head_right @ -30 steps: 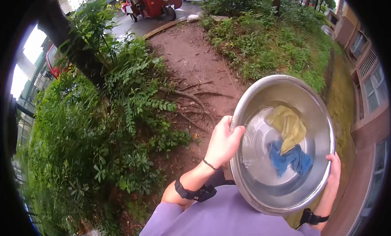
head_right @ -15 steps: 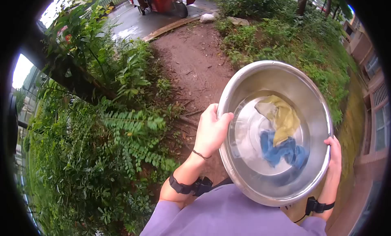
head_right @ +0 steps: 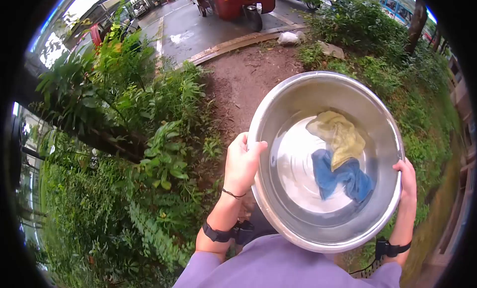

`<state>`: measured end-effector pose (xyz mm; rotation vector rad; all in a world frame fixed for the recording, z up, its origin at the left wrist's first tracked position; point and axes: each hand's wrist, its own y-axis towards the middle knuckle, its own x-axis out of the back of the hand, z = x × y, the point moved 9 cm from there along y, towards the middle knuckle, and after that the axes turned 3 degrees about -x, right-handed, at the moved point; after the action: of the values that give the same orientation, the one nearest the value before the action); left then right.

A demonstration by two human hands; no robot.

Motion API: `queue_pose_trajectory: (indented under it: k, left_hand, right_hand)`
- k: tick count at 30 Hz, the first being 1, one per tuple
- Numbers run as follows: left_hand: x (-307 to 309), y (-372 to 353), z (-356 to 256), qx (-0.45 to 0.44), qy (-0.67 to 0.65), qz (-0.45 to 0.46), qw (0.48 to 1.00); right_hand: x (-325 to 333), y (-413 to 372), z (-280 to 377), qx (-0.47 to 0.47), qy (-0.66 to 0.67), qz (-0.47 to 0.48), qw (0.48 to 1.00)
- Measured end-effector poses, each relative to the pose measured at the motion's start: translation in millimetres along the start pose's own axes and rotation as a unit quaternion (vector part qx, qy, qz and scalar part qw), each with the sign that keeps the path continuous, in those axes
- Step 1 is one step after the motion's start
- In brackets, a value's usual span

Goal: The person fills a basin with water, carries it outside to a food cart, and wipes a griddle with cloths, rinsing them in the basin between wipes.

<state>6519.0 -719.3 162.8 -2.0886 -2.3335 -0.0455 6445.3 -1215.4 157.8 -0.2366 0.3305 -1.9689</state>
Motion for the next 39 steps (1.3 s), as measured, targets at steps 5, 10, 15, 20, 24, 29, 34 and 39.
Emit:
queue_pose_trajectory:
  k: [5, 10, 15, 20, 24, 29, 34, 39]
  left_hand:
    - [-12.6, 179.3, 9.4, 0.026, -0.024, 0.002, 0.999]
    - [-13.0, 345.5, 0.6, 0.023, -0.03, -0.041, 0.998]
    - [8.1, 521.3, -20.4, 0.024, 0.011, -0.085, 0.996]
    - [27.8, 686.2, -33.1, 0.029, 0.017, -0.138, 0.99]
    - [51.9, 816.2, -33.4, 0.017, -0.003, -0.211, 0.977]
    - [102.4, 980.4, -52.4, 0.006, -0.025, -0.261, 0.965]
    - [170.9, 1153.9, -53.4, 0.002, -0.019, -0.268, 0.963]
    - [243.5, 1331.3, -64.6, 0.011, 0.002, -0.284, 0.959]
  right_hand:
    - [-108.6, 153.9, 74.8, 0.005, -0.011, 0.006, 1.0]
    - [-189.9, 324.9, 138.8, -0.007, -0.048, 0.036, 0.998]
    - [-306.4, 477.1, 215.8, -0.004, -0.052, 0.078, 0.996]
    - [-439.0, 648.1, 291.1, 0.002, -0.076, 0.154, 0.985]
    - [-565.4, 785.2, 360.1, 0.043, -0.084, 0.215, 0.972]
    - [-722.9, 925.1, 429.0, 0.046, -0.104, 0.244, 0.963]
    - [-880.1, 1058.0, 465.1, 0.045, -0.122, 0.272, 0.954]
    - [-1043.8, 1163.7, 526.0, 0.028, -0.115, 0.274, 0.955]
